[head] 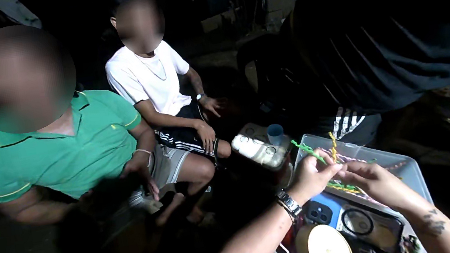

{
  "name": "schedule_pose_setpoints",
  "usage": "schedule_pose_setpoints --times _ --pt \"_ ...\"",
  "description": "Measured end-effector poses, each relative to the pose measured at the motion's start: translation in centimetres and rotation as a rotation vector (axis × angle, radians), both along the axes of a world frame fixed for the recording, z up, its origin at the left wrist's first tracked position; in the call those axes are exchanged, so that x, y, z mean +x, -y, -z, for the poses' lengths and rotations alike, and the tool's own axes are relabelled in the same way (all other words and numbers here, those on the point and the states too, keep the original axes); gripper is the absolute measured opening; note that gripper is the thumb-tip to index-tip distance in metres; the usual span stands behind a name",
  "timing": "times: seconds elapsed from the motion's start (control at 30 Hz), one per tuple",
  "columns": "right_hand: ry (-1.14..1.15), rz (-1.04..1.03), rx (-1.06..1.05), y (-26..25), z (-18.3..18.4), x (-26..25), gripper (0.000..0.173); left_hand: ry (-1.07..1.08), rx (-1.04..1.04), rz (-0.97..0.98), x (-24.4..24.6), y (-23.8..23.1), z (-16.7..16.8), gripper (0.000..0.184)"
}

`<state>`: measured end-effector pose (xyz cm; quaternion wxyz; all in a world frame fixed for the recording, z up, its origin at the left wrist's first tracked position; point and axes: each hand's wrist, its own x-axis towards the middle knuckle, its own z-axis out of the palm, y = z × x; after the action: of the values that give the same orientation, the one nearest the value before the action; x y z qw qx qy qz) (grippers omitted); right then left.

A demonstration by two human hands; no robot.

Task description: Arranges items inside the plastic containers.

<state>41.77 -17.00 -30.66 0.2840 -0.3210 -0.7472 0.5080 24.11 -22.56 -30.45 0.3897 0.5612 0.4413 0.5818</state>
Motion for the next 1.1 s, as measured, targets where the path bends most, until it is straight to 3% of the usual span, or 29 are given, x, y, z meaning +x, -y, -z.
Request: schedule_pose_setpoints --times 0.1,0.2,0.27,0.4,0.5,0.6,0.63,0.7,0.77,0.83,0.87,0.93,1.03,1.1 --pt "0.007 0.038 -0.042 0.3 -0.4 -0.4 0.008 0.013 -0.022 0.01 0.3 0.1 -0.1 0.019" --pt "0.161 0.036 0.029 0.1 -0.9 -0.6 0.02 -0.015 -0.079 -0.079 0.1 0.8 -0.5 0.034" --pt "0.343 -0.024 0.064 0.1 -0.9 -0.4 0.033 0.008 -0.111 -0.155 0.0 1.0 -0.3 0.033" --pt "0.592 -0.159 -0.031 1.6 -0.5 -1.3 0.037 0.033 -0.081 -0.278 -0.1 1.2 -1.7 0.03" --pt "0.583 -0.146 -0.026 1.9 -0.5 -0.9 0.035 -0.098 0.23 -0.353 -0.2 0.9 -6.8 0.055" --pt "0.508 -0.164 -0.055 2.9 -1.6 -0.6 0.032 -0.281 0.811 -0.661 -1.9 1.3 -14.4 0.081" --pt "0.508 -0.182 -0.071 3.4 -1.8 -1.2 0.032 -0.335 0.99 -0.788 -3.3 2.0 -16.7 0.078" --pt "0.538 -0.178 -0.06 3.6 -1.9 -1.8 0.033 -0.298 1.218 -0.907 -5.5 3.4 -21.0 0.052" --pt "0.561 -0.158 -0.073 3.5 -1.5 -1.2 0.034 -0.168 1.185 -0.76 -6.4 4.1 -22.4 0.034" --pt "0.554 -0.148 -0.091 3.3 -0.8 -1.0 0.035 -0.169 0.973 -0.506 -4.3 5.4 -21.4 0.041" --pt "0.553 -0.125 -0.108 3.3 -0.3 -1.0 0.035 -0.179 0.856 -0.392 -2.8 5.3 -19.4 0.042" --pt "0.6 -0.029 -0.135 3.4 0.4 -1.1 0.036 -0.112 0.621 -0.219 -0.3 3.7 -12.7 0.025" --pt "0.67 0.085 -0.044 2.6 1.4 -1.9 0.046 -0.047 0.187 -0.25 -0.1 2.7 -4.4 0.025" --pt "0.712 0.074 -0.013 2.9 1.8 -1.7 0.052 0.002 0.227 -0.448 -0.7 3.3 -2.4 0.024"
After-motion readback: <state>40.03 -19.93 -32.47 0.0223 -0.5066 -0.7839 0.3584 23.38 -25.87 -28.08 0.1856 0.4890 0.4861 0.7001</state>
